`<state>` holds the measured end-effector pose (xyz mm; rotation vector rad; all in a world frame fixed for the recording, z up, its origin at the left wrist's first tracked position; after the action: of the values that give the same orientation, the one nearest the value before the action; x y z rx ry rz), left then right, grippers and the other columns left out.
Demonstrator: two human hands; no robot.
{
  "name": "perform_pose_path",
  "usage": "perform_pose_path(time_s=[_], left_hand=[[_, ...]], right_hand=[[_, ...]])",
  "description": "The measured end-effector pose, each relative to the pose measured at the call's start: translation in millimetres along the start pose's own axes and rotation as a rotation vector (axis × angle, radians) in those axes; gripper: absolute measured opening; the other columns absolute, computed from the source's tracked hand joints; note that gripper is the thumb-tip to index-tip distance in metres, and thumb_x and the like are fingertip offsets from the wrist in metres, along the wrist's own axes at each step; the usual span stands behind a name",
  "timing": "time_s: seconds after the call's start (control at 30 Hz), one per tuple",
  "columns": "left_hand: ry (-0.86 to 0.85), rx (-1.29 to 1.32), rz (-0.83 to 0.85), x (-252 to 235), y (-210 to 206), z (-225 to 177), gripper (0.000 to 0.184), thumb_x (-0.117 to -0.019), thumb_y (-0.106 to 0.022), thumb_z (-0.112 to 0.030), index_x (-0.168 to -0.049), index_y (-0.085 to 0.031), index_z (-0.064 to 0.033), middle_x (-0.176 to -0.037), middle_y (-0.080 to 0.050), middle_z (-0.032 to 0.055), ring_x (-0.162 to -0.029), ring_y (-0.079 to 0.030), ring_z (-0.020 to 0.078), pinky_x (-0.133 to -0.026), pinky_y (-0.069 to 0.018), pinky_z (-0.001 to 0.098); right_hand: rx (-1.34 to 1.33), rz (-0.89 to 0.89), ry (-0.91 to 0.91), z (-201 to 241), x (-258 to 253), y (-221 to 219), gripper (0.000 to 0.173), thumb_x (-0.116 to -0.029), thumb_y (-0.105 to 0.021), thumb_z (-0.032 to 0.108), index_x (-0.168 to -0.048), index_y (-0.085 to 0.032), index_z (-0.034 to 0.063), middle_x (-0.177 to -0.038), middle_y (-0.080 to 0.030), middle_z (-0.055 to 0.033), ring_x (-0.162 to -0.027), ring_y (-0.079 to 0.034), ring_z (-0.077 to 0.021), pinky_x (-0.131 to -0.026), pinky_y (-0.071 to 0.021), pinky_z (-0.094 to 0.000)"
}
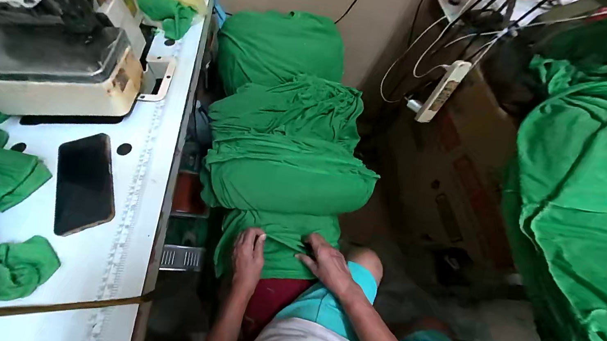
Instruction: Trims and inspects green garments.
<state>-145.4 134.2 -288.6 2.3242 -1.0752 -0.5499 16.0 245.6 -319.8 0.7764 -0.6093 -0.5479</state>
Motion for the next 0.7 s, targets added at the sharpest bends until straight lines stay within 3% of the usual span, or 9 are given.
perform_pose_path(time_s=[0.1,0.2,0.4,0.47,0.53,0.6,0.7], left_hand=[[-0.055,-0.024,-0.095,4.8,5.7,-2.6,0.021,-0.1009,-0.056,-0.01,-0.107,-0.069,0.0053,-0.101,-0.069,0.0198,-0.096,-0.067,0.0339,-0.091,-0.0528,0.0523],[-0.086,-0.043,-0.161,11.1,11.3,-9.8,0.021,-0.101,-0.055,-0.011,-0.105,-0.068,0.0042,-0.097,-0.069,0.0182,-0.093,-0.066,0.0334,-0.09,-0.0503,0.0548],[0.198,0.02,-0.273,5.9,32.8,18.8,0.029,-0.1056,-0.049,-0.01,-0.12,-0.059,0.0122,-0.109,-0.067,0.0277,-0.102,-0.066,0.0389,-0.094,-0.0501,0.0555],[0.332,0.003,-0.297,5.9,33.9,42.1,0.031,-0.1071,-0.049,-0.012,-0.124,-0.058,0.0123,-0.11,-0.066,0.0297,-0.102,-0.066,0.0391,-0.094,-0.0519,0.0533],[0.426,-0.106,-0.231,7.6,29.3,53.9,0.031,-0.1065,-0.051,-0.014,-0.126,-0.06,0.0085,-0.117,-0.066,0.0293,-0.113,-0.063,0.0438,-0.1,-0.0457,0.0607],[0.367,-0.227,-0.15,0.5,18.9,39.8,0.031,-0.1027,-0.055,-0.012,-0.128,-0.062,0.0033,-0.13,-0.061,0.0279,-0.127,-0.052,0.0484,-0.106,-0.0332,0.0692],[0.097,-0.268,-0.029,-9.1,-13.3,-7.1,0.033,-0.0997,-0.059,-0.012,-0.13,-0.063,0.0011,-0.137,-0.059,0.0249,-0.13,-0.052,0.046,-0.105,-0.0375,0.0658]], right_hand=[[0.117,-0.032,-0.193,-19.3,1.2,15.5,0.042,-0.0996,-0.061,0.019,-0.138,-0.057,0.0034,-0.137,-0.06,-0.0226,-0.112,-0.066,-0.0435,-0.093,-0.0525,-0.0624],[0.107,-0.12,-0.37,-40.1,10.6,44.3,0.045,-0.1031,-0.056,0.021,-0.145,-0.051,0.0053,-0.125,-0.067,-0.025,-0.111,-0.067,-0.046,-0.094,-0.051,-0.0633],[0.044,-0.545,-0.068,-2.0,19.7,100.2,0.029,-0.0982,-0.062,0.016,-0.12,-0.065,-0.0021,-0.109,-0.072,-0.0223,-0.096,-0.072,-0.0416,-0.08,-0.0572,-0.0591],[0.038,-0.493,-0.146,-17.5,12.3,98.6,0.032,-0.1001,-0.059,0.019,-0.124,-0.064,-0.0007,-0.113,-0.071,-0.0221,-0.099,-0.071,-0.0415,-0.083,-0.0557,-0.0601],[-0.022,-0.42,-0.244,-35.6,12.6,94.9,0.033,-0.1027,-0.057,0.019,-0.131,-0.06,0.0018,-0.117,-0.07,-0.0217,-0.103,-0.07,-0.0416,-0.088,-0.0543,-0.0607],[-0.097,-0.387,-0.29,-42.2,16.7,97.6,0.034,-0.1042,-0.055,0.018,-0.135,-0.056,0.0048,-0.117,-0.07,-0.02,-0.104,-0.07,-0.0399,-0.091,-0.054,-0.0589],[-0.175,-0.396,-0.305,-58.0,17.9,91.1,0.033,-0.1077,-0.045,0.018,-0.137,-0.054,0.0044,-0.114,-0.07,-0.0203,-0.103,-0.071,-0.0377,-0.091,-0.0553,-0.0557]])
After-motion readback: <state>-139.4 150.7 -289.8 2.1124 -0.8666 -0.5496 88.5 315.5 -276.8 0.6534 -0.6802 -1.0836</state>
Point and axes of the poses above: each hand's wrist, its own x-axis away from the middle knuckle, its own y-axis out of the back of the hand, z = x × y, the point moved 9 cm from there along -x, towards the middle knuckle
